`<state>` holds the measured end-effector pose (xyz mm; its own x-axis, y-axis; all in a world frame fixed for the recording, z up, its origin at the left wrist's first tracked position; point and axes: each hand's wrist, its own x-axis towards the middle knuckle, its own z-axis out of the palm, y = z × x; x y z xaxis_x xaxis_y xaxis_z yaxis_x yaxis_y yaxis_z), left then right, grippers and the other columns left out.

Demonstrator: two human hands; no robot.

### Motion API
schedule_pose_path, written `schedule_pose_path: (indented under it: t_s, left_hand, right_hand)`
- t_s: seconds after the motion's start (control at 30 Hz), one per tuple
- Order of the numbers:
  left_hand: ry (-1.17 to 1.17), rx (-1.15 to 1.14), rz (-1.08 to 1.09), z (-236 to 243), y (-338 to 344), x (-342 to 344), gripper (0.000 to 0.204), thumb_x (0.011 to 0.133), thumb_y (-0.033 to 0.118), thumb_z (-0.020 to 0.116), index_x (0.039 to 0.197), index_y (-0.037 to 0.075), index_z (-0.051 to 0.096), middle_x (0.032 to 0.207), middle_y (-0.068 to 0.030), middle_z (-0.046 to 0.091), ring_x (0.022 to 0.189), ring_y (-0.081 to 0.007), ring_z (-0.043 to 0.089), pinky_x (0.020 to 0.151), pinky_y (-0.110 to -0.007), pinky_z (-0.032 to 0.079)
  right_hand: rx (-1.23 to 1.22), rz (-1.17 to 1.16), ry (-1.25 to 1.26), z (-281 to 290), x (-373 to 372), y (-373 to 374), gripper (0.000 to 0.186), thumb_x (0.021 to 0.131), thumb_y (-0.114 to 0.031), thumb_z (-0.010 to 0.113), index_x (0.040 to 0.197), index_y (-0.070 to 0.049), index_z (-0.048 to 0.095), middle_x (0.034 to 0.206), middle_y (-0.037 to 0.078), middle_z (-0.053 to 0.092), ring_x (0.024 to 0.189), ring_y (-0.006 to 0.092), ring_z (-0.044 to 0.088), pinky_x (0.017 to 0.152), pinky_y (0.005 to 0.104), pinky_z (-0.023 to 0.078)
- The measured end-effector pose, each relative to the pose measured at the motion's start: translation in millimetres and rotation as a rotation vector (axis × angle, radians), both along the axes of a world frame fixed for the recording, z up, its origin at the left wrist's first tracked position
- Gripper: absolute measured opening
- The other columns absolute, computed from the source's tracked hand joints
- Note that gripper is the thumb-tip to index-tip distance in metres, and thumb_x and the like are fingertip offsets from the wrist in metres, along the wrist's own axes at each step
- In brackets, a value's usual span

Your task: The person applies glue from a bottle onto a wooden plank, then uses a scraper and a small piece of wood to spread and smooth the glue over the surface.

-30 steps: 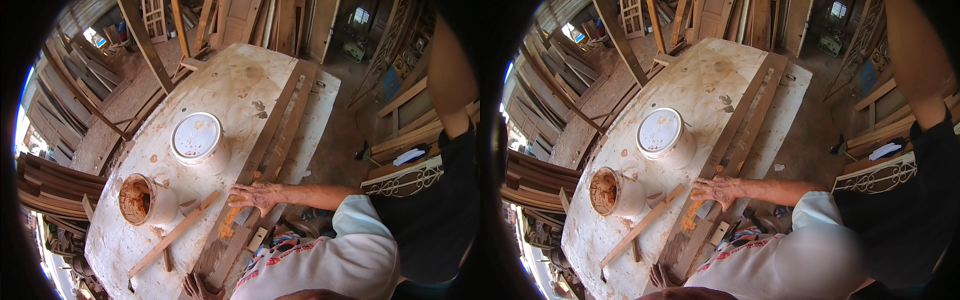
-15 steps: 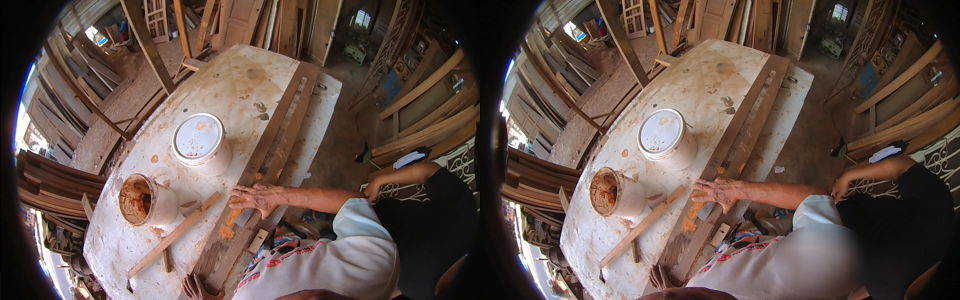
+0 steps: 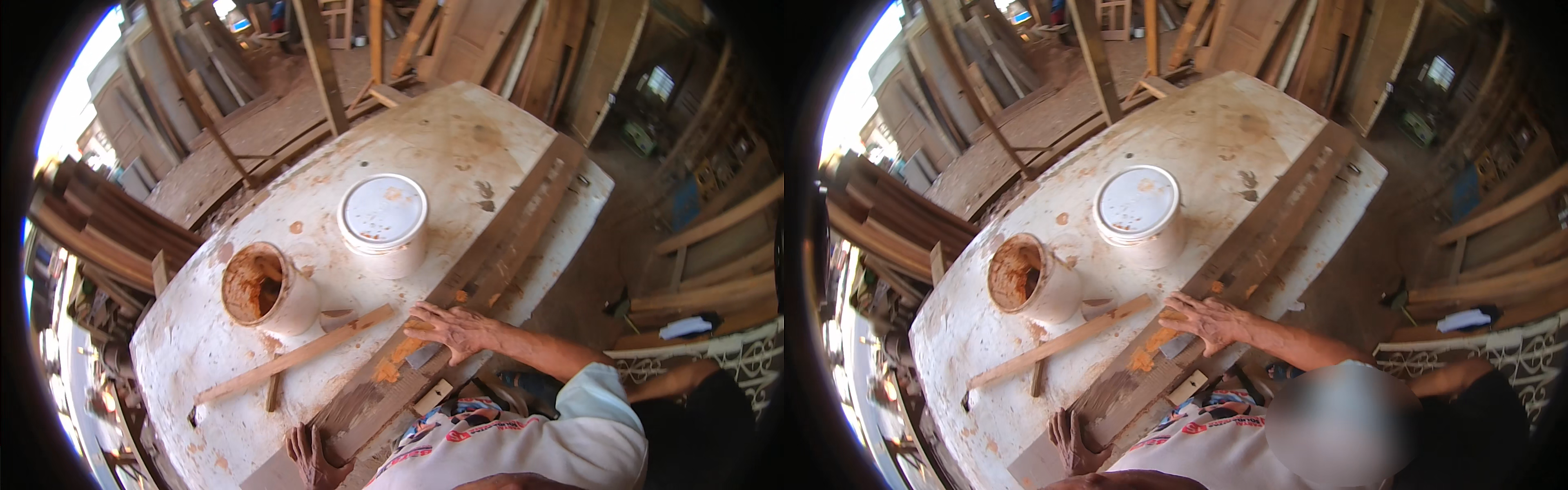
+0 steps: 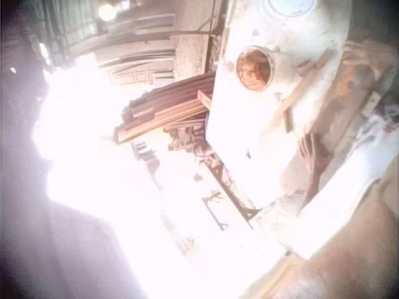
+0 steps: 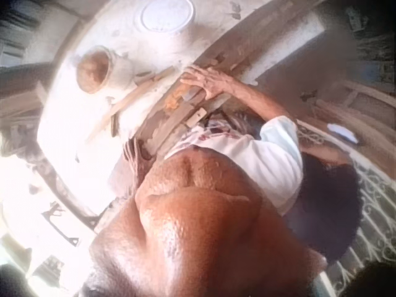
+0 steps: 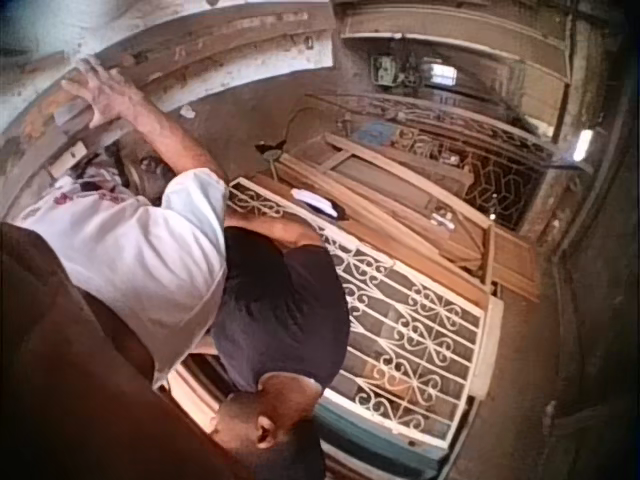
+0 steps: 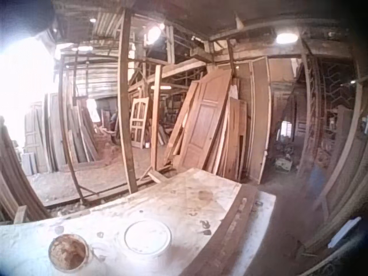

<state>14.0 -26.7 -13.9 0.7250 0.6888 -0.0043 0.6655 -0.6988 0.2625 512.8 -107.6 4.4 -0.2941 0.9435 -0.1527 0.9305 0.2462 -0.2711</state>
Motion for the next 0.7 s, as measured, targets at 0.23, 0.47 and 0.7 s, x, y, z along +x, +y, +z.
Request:
schedule_pose_path:
  t_s: [0.23,0.47,0.7]
  left_hand:
    - [0.037,-0.028,-0.010,12,3,0,0.120,0.053,0.048,0.096,0.148,-0.001,0.044,0.157,-0.0334,0.032,0.150,-0.0524,0.024,0.122,-0.067,0.015]
    - [0.006,0.018,-0.021,8,-1,-1,0.122,0.051,0.047,0.097,0.150,0.001,0.042,0.158,-0.0332,0.032,0.150,-0.0502,0.025,0.122,-0.066,0.015]
    - [-0.004,0.020,-0.034,4,1,-3,0.124,0.052,0.048,0.096,0.152,0.001,0.040,0.158,-0.0324,0.033,0.150,-0.0504,0.027,0.122,-0.066,0.015]
  right_hand:
    - [-0.037,-0.001,-0.048,23,-7,1,0.129,0.058,-0.037,0.097,0.166,-0.023,0.028,0.167,0.025,0.023,0.156,0.0448,0.024,0.102,0.0541,0.057]
    - [-0.040,-0.009,-0.023,17,-3,1,0.127,0.059,-0.035,0.097,0.166,-0.023,0.028,0.169,0.026,0.021,0.157,0.0451,0.021,0.104,0.0557,0.055]
    - [-0.042,-0.024,-0.011,17,-3,1,0.128,0.057,-0.034,0.097,0.166,-0.024,0.029,0.169,0.025,0.021,0.157,0.0452,0.022,0.103,0.0565,0.055]
